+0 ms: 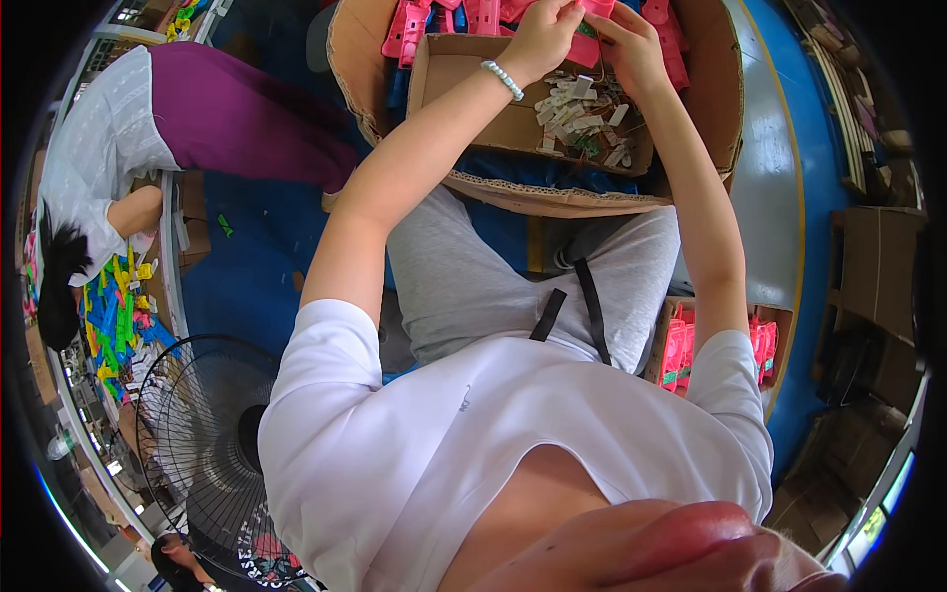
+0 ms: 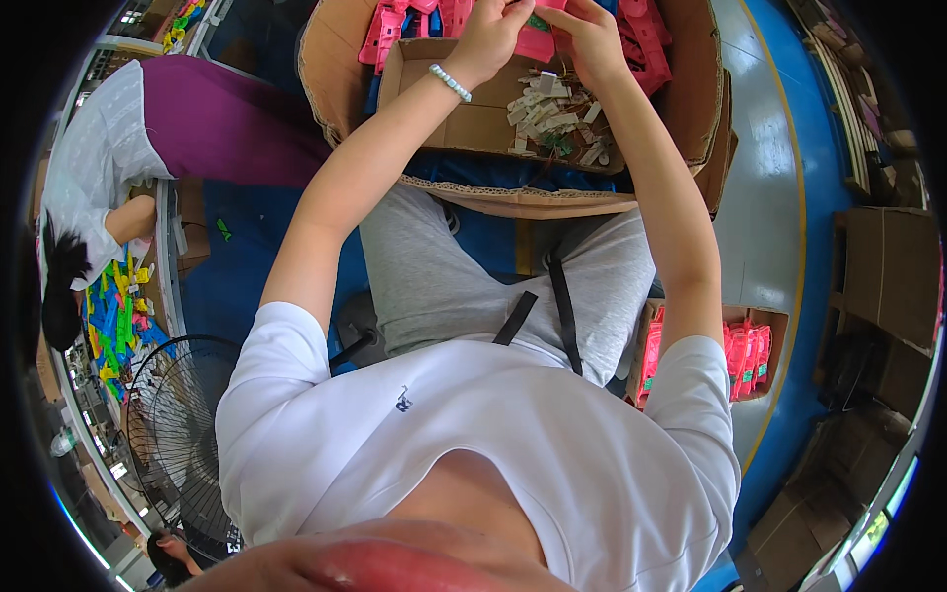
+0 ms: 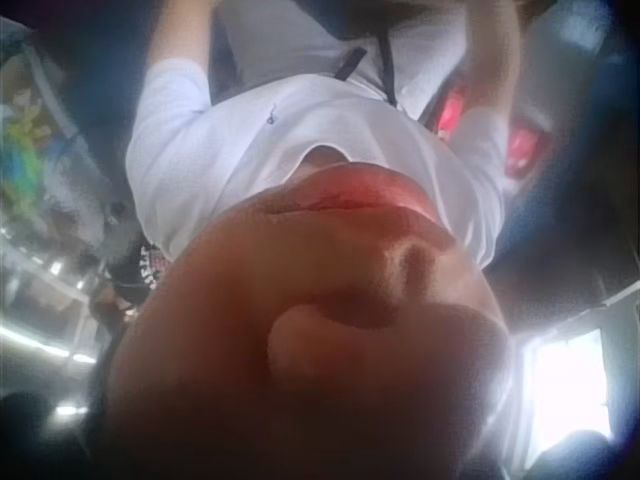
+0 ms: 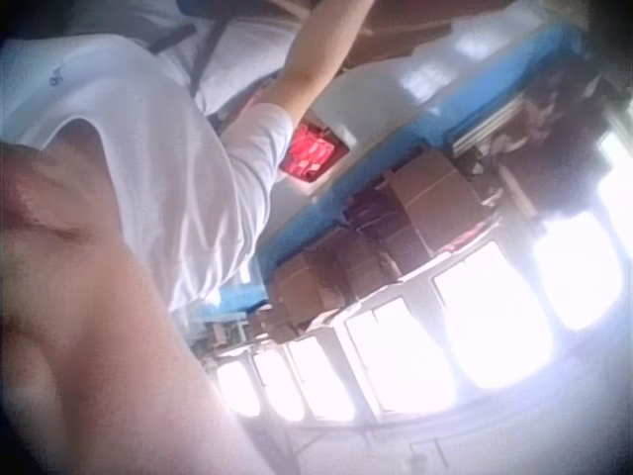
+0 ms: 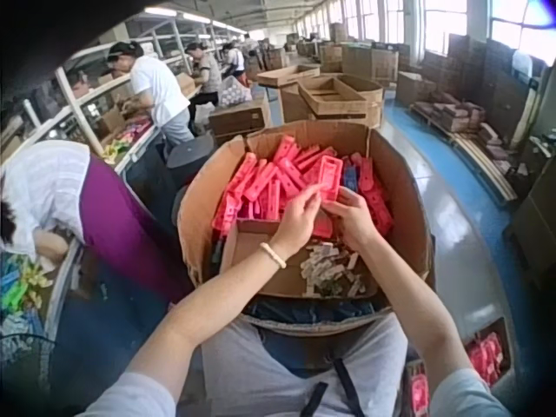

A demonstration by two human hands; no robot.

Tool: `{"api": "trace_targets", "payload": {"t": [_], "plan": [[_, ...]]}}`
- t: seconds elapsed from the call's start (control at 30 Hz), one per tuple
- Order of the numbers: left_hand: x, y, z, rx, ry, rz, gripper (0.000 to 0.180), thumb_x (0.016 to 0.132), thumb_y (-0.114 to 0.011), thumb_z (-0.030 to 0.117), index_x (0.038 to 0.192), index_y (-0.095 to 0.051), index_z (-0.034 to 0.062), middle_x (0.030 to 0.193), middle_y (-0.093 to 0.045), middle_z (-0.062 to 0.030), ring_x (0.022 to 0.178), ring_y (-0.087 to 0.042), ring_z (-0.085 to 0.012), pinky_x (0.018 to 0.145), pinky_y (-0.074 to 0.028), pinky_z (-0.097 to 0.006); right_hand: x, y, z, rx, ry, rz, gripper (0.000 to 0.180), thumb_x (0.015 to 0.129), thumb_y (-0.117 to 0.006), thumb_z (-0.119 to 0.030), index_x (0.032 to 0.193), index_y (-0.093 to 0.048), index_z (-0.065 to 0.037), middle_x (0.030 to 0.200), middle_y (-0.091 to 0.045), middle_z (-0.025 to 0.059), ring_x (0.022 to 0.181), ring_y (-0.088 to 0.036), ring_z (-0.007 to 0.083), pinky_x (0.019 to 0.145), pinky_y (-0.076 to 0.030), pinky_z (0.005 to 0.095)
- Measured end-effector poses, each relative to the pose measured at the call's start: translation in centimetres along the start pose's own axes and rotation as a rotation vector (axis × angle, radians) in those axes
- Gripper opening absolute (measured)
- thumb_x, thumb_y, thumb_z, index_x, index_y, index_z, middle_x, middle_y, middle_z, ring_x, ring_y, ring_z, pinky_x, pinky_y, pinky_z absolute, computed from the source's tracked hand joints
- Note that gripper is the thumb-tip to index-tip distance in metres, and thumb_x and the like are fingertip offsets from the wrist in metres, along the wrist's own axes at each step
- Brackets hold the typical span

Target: The person assembles toy components by taking circuit boards and wiring from a box, fitting them into plastic toy casings by hand, and placing the assembled units into a separate tray.

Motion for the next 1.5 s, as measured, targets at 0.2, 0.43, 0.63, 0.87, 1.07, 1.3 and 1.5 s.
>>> {"api": "trace_targets", "payload": {"t": [0.2,0.43,0.63,0.87,1.07,1.3,1.5], "plan": [[-0.1,-0.4,-0.6,-0.087,0.023,-0.046,0.034,0.102,-0.047,0.017,0.127,-0.057,-0.0046,0.125,-0.063,-0.0122,0.117,-0.057,-0.0196,0.100,-0.042,-0.030,-0.2,-0.3,-0.2,-0.034,0.012,0.000,0.033,0.090,-0.060,0.003,0.123,-0.058,0.002,0.109,-0.066,0.0092,0.094,-0.065,0.0184,0.080,-0.054,0.0293],[-0.3,-0.6,-1.0,-0.220,0.095,-0.075,0.034,0.102,-0.047,0.018,0.126,-0.059,-0.0033,0.121,-0.063,-0.0086,0.113,-0.056,-0.0149,0.098,-0.042,-0.027,-0.4,-0.4,0.0,-0.045,-0.057,0.027,0.028,0.090,-0.061,0.000,0.118,-0.061,-0.002,0.098,-0.066,0.0034,0.080,-0.062,0.0117,0.066,-0.052,0.0249],[-0.2,-0.5,-0.6,-0.211,0.122,-0.084,0.034,0.101,-0.046,0.016,0.125,-0.060,-0.0024,0.115,-0.064,-0.0044,0.103,-0.056,-0.0125,0.090,-0.043,-0.025,-0.3,-0.2,-0.3,-0.050,0.007,-0.004,0.032,0.090,-0.059,0.003,0.122,-0.059,0.000,0.104,-0.066,0.0063,0.087,-0.064,0.0151,0.074,-0.054,0.0284],[-0.3,-0.4,-0.2,-0.206,0.075,-0.074,0.034,0.100,-0.046,0.015,0.125,-0.060,-0.0028,0.121,-0.064,-0.0084,0.115,-0.056,-0.0158,0.100,-0.040,-0.028,0.1,-0.2,0.1,-0.092,0.080,-0.010,0.036,0.088,-0.059,0.005,0.124,-0.058,0.003,0.111,-0.065,0.0092,0.097,-0.064,0.0179,0.083,-0.054,0.0311],[-0.2,-0.4,-0.7,-0.218,0.079,-0.086,0.034,0.101,-0.044,0.014,0.126,-0.060,-0.0031,0.124,-0.063,-0.0107,0.119,-0.054,-0.0177,0.104,-0.038,-0.029,0.2,-0.5,-0.3,-0.201,0.134,-0.023,0.039,0.087,-0.061,0.005,0.126,-0.056,0.005,0.112,-0.065,0.0103,0.098,-0.063,0.0176,0.086,-0.052,0.0303],[-0.3,-0.5,-0.1,-0.160,0.055,-0.116,0.034,0.100,-0.044,0.012,0.127,-0.058,-0.0038,0.128,-0.061,-0.0129,0.123,-0.053,-0.0197,0.106,-0.037,-0.030,0.1,0.0,-0.4,-0.198,0.120,-0.009,0.038,0.087,-0.061,0.005,0.125,-0.056,0.005,0.112,-0.065,0.0105,0.098,-0.063,0.0179,0.086,-0.053,0.0305],[-0.3,-0.6,0.1,-0.100,0.008,-0.126,0.035,0.098,-0.044,0.007,0.128,-0.058,-0.0047,0.129,-0.061,-0.0146,0.125,-0.052,-0.0217,0.108,-0.037,-0.032,0.2,0.1,-0.2,-0.183,0.127,-0.008,0.038,0.087,-0.060,0.006,0.125,-0.056,0.006,0.111,-0.065,0.0110,0.097,-0.063,0.0181,0.085,-0.053,0.0307]]}}
Point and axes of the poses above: each hand's wrist, its own x-axis towards the middle knuckle, its own y-axis out of the back of the hand, z = x × y, the point moved 8 cm from there along x, towards the middle knuckle
